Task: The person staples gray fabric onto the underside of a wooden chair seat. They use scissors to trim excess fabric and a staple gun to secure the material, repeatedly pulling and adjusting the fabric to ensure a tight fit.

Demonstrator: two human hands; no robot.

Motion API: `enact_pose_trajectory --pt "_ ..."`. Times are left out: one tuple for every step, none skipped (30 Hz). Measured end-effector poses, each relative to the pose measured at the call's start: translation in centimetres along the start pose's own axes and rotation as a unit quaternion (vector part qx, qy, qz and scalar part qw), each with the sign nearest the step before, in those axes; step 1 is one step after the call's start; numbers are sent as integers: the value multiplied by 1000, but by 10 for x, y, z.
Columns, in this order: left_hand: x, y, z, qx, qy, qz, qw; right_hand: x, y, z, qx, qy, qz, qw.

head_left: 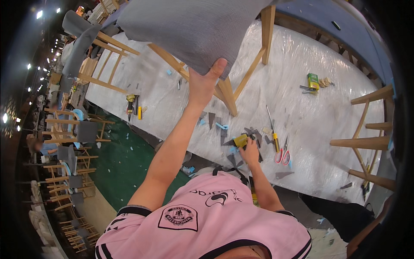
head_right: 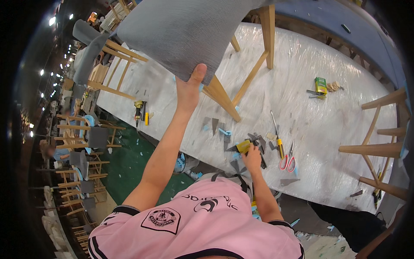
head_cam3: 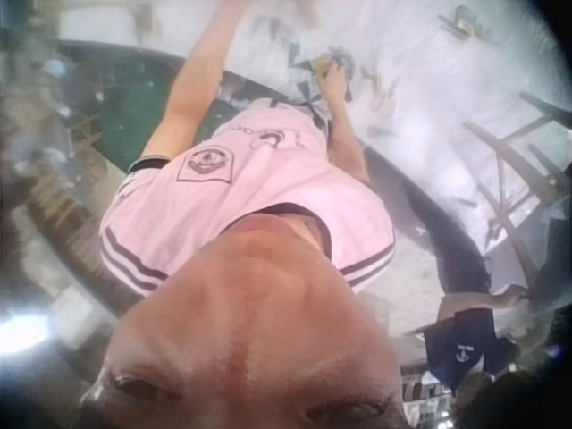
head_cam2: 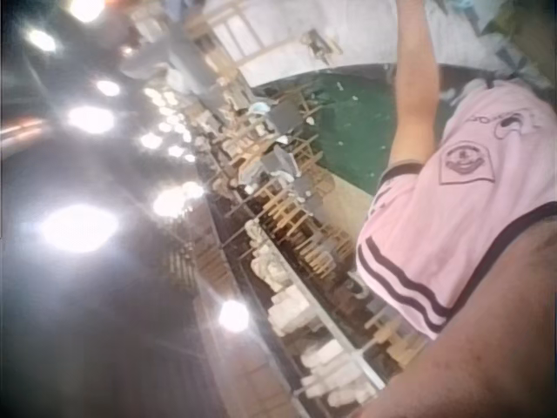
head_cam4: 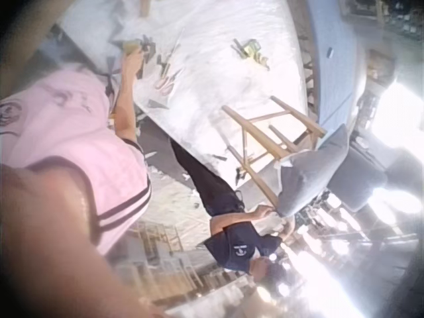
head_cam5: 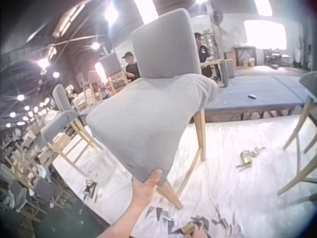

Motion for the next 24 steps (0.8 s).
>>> enact_pose_trajectory --pt "2 0 2 0 3 -1 1000 -6 9 6 14 26 -18 999" --pt "3 0 3 2 6 -2 1000 -12 16 13 27 52 -37 998" --pt "5 -1 6 -7 1 -1 1000 -15 17 20 42 78 -54 995" --pt "6 -2 8 -14 -5 0 1000 -12 12 21 70 80 -51 993" --pt "7 -3 9 -21 -10 1 1000 -7 10 25 60 67 -38 995" --pt "7 -4 7 -18 -11 7 1000 -6 6 22 51 57 -28 997" --pt "5 -5 4 -12 -8 13 1000 -6 3 12 41 51 -17 998" --pt "4 -4 0 -7 -5 18 1000 -6 1 11 -13 -19 21 1000" --pt "1 -3 3 0 -11 5 1000 -2 1 12 -5 -35 16 999" --pt "1 -4 4 12 -17 -3 1000 2 -5 15 4 -49 4 999" --pt "3 -4 5 23 -23 -11 999 8 -8 16 13 -63 -7 998" --pt "3 -6 11 16 -19 -15 1000 12 -11 9 44 -133 3 990" --pt "2 -4 11 15 -16 -23 999 7 -17 -8 91 -141 -29 985" --pt "2 -6 13 12 -13 -32 999 3 -25 -27 139 -149 -61 977" --pt "1 -4 13 6 -12 -23 1000 -10 -24 -50 178 -156 -91 967" --pt "0 -2 1 15 -17 -14 1000 -58 -21 -102 169 -250 -60 951" --pt "2 -3 5 2 -16 -4 1000 -74 -24 -130 165 -291 -81 939" --pt "0 -3 8 1 -16 -7 1000 -88 -26 -154 158 -331 -100 925" --pt "1 -2 3 12 -20 -8 1000 -136 -28 -205 128 -360 -119 917" --pt "3 -1 7 12 -20 -10 1000 -151 -28 -240 139 -340 -154 917" --pt "4 0 7 9 -20 -11 1000 -175 -26 -272 95 -370 -131 915" --pt "5 -2 6 7 -21 -8 1000 -200 -19 -301 94 -381 -124 911" --pt "5 -2 9 -1 -23 -9 1000 -208 -19 -315 150 -435 -172 871" --pt "3 -3 7 -2 -19 -7 1000 -231 -15 -340 128 -444 -218 860"
Point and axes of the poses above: each hand's wrist, its own y-axis away from the middle knuckle, its own z-axis out of the palm, x = y × z, the point moved 5 cm from there along -y, towards the middle knuckle, and after that the axes turned 9 degrees about -z, right-handed, at the moved point
